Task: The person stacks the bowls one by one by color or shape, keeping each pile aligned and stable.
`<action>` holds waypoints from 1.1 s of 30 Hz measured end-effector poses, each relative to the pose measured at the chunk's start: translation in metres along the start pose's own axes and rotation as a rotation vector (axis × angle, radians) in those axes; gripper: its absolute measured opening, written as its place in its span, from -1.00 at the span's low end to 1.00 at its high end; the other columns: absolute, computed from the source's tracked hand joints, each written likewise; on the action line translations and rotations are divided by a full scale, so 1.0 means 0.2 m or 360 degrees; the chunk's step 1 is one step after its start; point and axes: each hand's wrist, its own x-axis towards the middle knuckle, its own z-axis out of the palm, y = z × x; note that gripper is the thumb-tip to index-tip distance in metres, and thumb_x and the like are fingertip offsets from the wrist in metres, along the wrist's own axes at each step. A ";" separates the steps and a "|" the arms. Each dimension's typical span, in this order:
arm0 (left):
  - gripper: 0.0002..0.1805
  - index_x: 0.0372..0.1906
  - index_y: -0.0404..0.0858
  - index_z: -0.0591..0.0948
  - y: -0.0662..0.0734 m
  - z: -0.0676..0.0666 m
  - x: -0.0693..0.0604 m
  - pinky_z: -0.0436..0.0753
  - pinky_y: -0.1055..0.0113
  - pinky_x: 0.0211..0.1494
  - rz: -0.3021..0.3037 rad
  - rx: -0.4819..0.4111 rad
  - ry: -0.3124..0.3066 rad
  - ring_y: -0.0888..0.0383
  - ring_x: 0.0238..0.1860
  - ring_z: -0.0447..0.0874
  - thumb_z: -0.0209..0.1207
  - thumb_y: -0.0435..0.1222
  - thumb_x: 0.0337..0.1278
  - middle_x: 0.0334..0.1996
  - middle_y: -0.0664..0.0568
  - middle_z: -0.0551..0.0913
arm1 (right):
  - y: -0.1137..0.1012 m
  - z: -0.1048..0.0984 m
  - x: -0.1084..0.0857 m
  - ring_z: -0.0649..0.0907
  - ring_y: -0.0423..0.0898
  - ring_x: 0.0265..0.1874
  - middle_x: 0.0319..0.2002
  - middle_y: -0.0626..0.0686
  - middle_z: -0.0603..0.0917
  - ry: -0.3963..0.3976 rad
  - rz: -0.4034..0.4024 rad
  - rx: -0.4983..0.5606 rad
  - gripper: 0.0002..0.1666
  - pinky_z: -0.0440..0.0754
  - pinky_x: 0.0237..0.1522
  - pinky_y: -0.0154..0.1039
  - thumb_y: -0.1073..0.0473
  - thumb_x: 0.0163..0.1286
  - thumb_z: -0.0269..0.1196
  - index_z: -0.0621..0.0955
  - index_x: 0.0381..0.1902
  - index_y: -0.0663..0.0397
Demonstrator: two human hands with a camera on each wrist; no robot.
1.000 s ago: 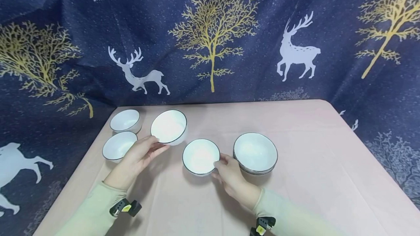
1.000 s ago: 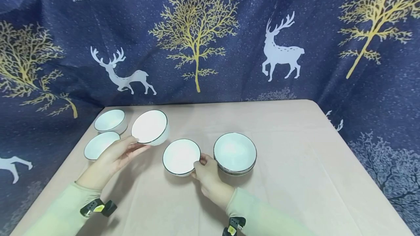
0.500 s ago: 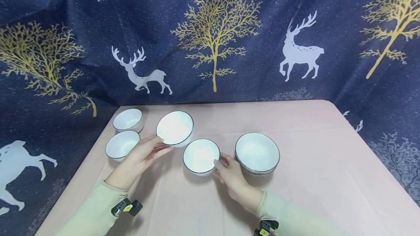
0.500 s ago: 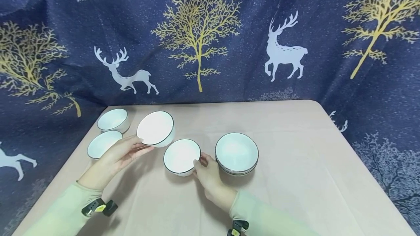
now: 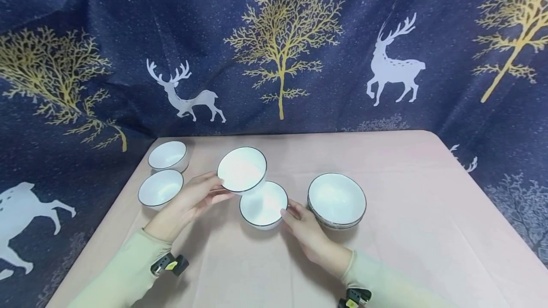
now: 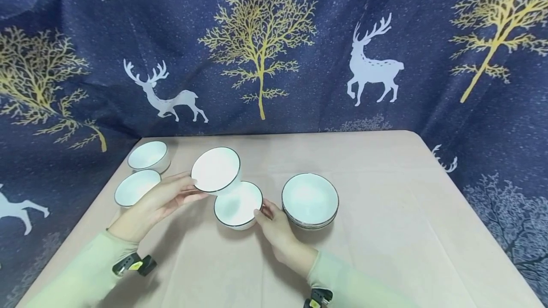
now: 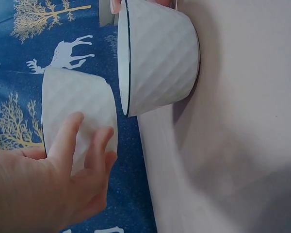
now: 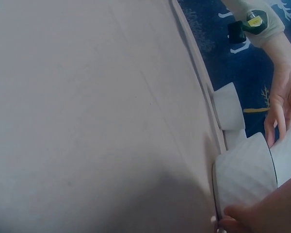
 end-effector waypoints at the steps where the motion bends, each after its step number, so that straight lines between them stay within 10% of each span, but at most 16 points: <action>1: -0.37 0.39 -0.60 0.05 0.00 0.00 0.00 0.66 0.17 0.15 0.0004 0.0011 -0.0020 0.10 -0.19 0.65 -0.11 -0.56 0.22 0.00 -0.30 0.42 | 0.00 0.00 0.00 0.18 0.26 0.40 0.38 0.42 0.16 -0.0008 -0.0001 0.0011 -0.25 0.31 0.40 0.10 0.16 0.48 0.08 0.06 0.44 0.40; 33: -0.31 0.38 -0.61 0.09 -0.07 0.05 0.01 0.72 0.17 0.04 -0.0078 0.0278 -0.0197 0.05 -0.21 0.68 0.03 -0.51 0.16 0.15 -0.48 0.38 | 0.01 -0.02 -0.01 0.08 0.31 0.41 0.43 0.41 0.04 -0.0135 0.0026 0.0238 -0.29 0.32 0.39 0.16 0.19 0.54 -0.04 -0.04 0.48 0.34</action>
